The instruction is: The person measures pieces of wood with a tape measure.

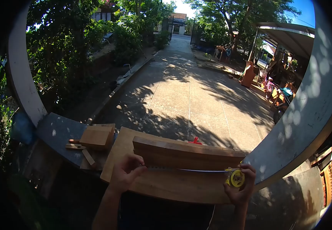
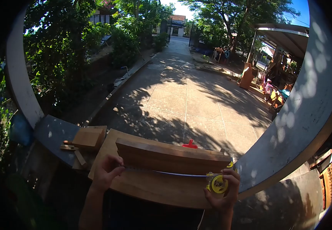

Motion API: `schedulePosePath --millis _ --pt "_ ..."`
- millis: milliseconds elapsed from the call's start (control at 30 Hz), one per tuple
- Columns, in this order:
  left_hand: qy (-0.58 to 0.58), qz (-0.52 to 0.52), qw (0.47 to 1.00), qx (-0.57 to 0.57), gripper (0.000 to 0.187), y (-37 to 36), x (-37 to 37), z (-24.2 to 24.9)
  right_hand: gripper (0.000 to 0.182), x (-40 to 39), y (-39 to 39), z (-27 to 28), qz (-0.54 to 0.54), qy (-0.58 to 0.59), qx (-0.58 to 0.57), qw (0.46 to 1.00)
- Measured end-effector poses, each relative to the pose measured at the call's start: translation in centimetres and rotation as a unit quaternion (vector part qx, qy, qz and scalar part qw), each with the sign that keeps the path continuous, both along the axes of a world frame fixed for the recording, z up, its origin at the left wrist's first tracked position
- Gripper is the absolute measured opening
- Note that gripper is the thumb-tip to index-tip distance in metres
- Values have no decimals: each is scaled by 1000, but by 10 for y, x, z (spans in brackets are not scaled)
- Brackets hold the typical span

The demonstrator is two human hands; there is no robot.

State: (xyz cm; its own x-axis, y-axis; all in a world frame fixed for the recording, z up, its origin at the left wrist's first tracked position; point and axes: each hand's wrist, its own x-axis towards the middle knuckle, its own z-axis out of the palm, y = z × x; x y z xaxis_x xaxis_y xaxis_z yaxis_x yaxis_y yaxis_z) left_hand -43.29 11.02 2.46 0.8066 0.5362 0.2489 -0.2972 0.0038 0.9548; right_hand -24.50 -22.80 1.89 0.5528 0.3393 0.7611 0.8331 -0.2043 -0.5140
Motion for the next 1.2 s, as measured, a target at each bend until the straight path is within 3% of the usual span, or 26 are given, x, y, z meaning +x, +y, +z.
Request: schedulePosePath --millis 133,267,367,600,767,900,1033,1200 --pt "-11 96 990 101 18 58 8 -1 63 46 -33 0 -43 39 105 993" --pt "-19 124 986 111 19 88 21 -20 59 63 -35 -2 -57 55 157 984" --pt "-16 138 984 108 20 91 24 -26 54 72 -40 -7 -66 22 77 995" --pt "19 130 988 81 20 91 12 -8 49 71 -44 -3 7 92 173 981" --pt "35 109 987 116 18 87 22 -5 52 74 -54 0 -13 105 128 986" --pt "46 131 975 172 15 78 33 -13 53 71 -37 0 17 68 107 992" --pt "55 175 959 216 17 71 34 -13 55 69 -32 -2 -19 50 68 996" --pt "48 191 946 256 18 73 34 -14 53 73 -39 -2 -15 61 100 993"
